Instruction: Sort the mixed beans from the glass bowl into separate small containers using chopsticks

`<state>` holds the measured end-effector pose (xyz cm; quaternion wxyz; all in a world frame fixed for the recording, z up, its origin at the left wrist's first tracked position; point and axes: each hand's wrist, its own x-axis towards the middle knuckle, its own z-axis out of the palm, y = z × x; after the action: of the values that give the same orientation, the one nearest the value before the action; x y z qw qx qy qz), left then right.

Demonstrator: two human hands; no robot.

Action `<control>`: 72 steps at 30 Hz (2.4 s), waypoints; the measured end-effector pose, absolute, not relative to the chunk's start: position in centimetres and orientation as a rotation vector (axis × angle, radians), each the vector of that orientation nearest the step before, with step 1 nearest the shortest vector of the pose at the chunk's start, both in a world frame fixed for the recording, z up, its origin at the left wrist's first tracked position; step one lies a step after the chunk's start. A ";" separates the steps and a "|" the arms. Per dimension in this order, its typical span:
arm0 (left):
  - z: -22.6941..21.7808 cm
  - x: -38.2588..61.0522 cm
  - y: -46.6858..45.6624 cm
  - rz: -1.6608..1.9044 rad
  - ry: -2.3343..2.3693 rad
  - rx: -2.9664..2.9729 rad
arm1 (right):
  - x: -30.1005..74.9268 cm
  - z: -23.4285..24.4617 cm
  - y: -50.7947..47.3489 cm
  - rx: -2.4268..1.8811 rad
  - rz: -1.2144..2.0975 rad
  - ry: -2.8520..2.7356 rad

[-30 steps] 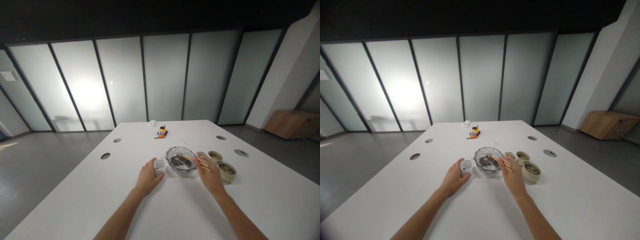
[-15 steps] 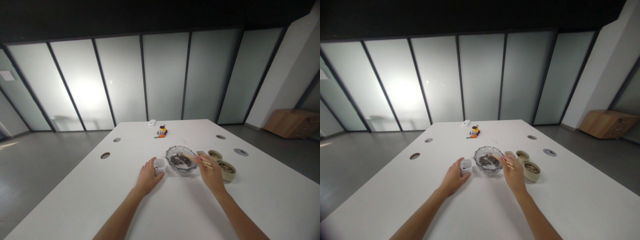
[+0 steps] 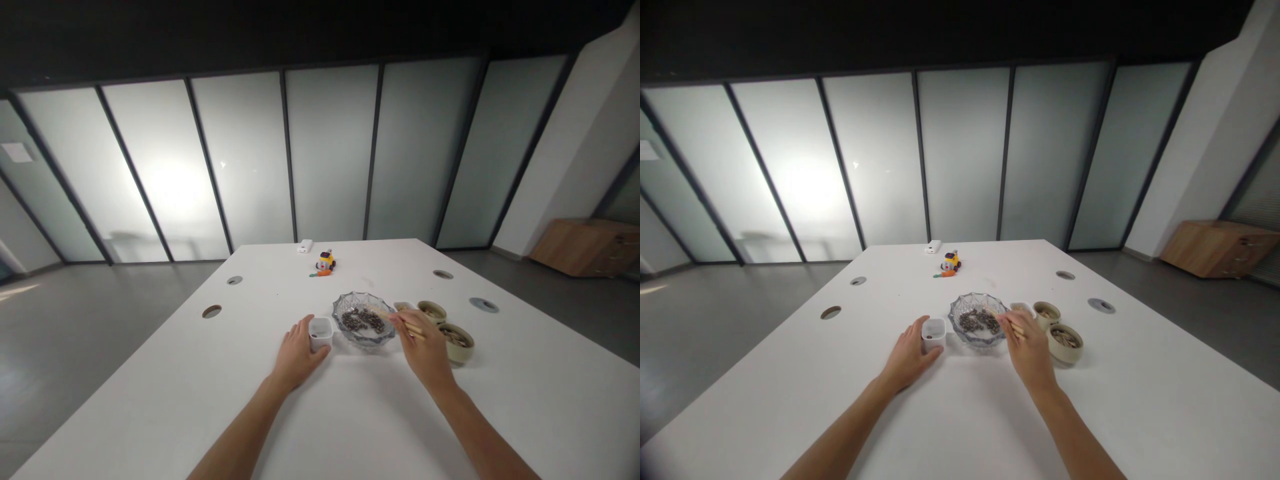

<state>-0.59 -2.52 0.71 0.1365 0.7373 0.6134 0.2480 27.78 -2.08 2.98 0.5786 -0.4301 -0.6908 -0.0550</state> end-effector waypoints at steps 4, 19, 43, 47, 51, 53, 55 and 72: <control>0.6 -0.6 -2.5 0.720 1.775 2.133 | 27.5 2.7 -2.2 -1.014 -0.033 -1.684; 0.5 -0.6 -2.4 0.708 1.772 2.143 | 27.4 2.7 -2.3 -0.998 -0.089 -1.706; 0.5 -0.7 -2.5 0.726 1.767 2.152 | 26.9 4.4 -3.5 -0.995 -0.103 -1.597; 0.4 -0.7 -2.5 0.726 1.771 2.144 | 26.0 5.7 -4.6 -0.981 0.033 -1.587; 0.3 -0.7 -2.4 0.737 1.756 2.142 | 25.1 6.2 -5.3 -0.958 0.217 -1.658; 0.3 -0.7 -2.3 0.739 1.758 2.137 | 25.0 6.2 -5.4 -0.953 0.210 -1.642; 0.3 -0.7 -2.3 0.736 1.765 2.134 | 25.2 6.1 -5.3 -0.967 0.131 -1.588; 0.6 -0.6 -2.4 0.700 1.773 2.150 | 26.4 2.6 -2.6 -1.009 0.044 -1.719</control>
<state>-0.61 -2.44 0.63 0.1337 0.7417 0.6114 0.2414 26.41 -2.57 2.62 0.5429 -0.4249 -0.7241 0.0184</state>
